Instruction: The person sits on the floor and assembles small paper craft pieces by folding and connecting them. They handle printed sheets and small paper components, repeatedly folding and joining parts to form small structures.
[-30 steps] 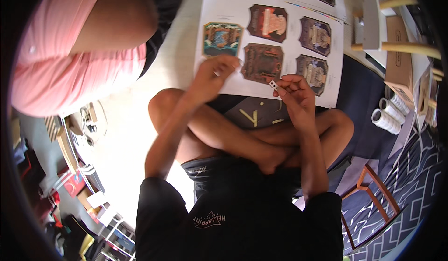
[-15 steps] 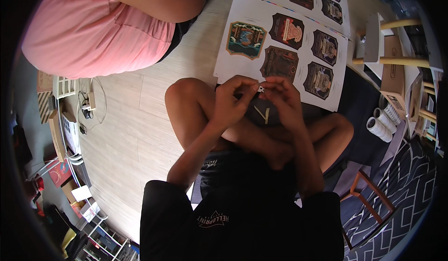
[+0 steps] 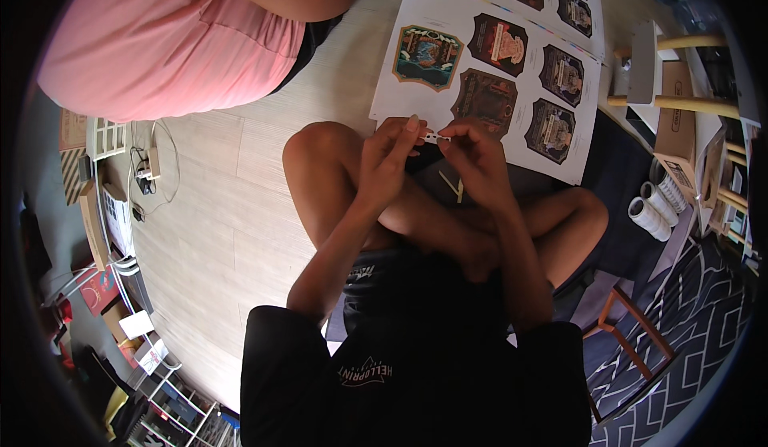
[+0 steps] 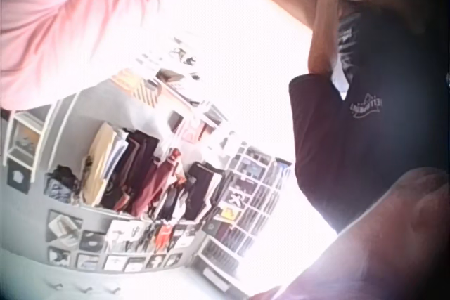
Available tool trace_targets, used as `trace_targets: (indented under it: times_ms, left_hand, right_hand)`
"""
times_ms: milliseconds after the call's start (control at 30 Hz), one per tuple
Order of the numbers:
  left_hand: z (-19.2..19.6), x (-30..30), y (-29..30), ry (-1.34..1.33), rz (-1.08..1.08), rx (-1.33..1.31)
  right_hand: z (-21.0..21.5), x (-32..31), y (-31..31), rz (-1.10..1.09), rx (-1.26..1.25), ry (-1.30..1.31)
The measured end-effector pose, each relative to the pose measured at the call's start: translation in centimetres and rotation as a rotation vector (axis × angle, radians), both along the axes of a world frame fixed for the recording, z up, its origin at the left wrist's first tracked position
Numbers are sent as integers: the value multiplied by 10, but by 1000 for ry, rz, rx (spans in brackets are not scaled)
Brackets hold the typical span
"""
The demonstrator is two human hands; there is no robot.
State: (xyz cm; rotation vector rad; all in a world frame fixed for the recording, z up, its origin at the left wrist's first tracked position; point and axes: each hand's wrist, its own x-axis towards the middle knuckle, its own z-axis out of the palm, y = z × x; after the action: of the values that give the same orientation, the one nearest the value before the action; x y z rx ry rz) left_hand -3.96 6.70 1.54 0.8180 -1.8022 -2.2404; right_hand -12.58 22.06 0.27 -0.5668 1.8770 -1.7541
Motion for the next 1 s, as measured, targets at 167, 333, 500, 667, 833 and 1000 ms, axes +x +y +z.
trace_targets:
  times_ms: [167,333,500,667,833,1000]
  left_hand:
    - [0,5,-5,-5,17,-71]
    - [4,10,-22,70,-73,-603]
    - [-7,-4,-80,-153,-95,-849]
    - [-48,-35,-152,-452,-704,-949]
    - [-89,-49,-166,-437,-880,-598]
    - [-93,-54,-163,-481,-936,-555]
  right_hand:
    - [-3,5,-12,28,-4,86]
    - [-18,11,-24,35,-26,32]
    - [-47,-2,-50,179,150,164]
    - [-79,-14,-87,247,482,724]
    - [-81,-17,-107,367,590,740]
    - [-89,-17,-108,386,640,639]
